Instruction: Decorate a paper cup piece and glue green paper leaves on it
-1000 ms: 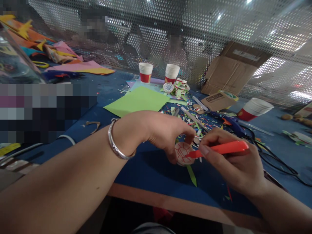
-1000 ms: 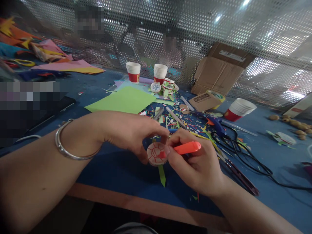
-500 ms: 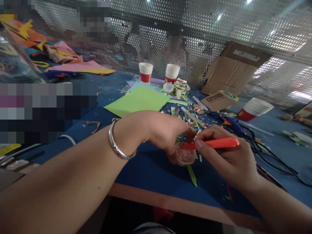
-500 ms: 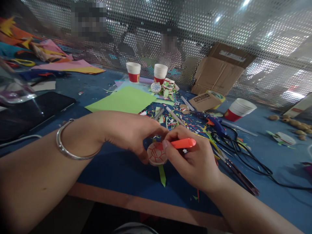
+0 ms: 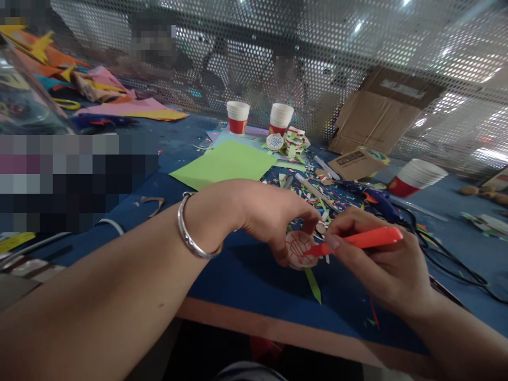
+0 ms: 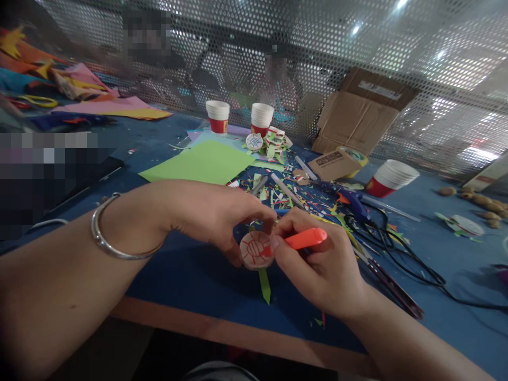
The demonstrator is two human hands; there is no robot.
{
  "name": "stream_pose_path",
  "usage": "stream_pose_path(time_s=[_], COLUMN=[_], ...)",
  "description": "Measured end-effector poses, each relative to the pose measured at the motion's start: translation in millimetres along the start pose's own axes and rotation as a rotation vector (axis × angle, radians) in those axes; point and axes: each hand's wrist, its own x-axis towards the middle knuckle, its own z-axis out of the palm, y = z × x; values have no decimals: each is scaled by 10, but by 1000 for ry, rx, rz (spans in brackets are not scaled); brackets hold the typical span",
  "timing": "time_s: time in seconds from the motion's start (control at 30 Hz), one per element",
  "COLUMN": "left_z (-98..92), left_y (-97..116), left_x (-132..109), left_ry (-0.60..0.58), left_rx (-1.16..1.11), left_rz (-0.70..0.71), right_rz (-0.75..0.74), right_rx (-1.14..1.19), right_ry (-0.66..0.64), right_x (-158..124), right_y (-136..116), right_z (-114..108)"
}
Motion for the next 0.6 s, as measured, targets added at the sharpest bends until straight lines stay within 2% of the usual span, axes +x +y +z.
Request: stream_pose_path(time_s=[0.33, 0.6], left_z=[-1, -8], left_y=[-19, -7], left_x=[5, 11], left_ry=[0, -17], left_rx=[-18, -60], left_rz=[-5, 7], right_rz=[-2, 14], right_rx=[-14, -17], right_ry=[69, 62], right_x=[0, 19], right_y=[28, 26], right_z=[24, 40])
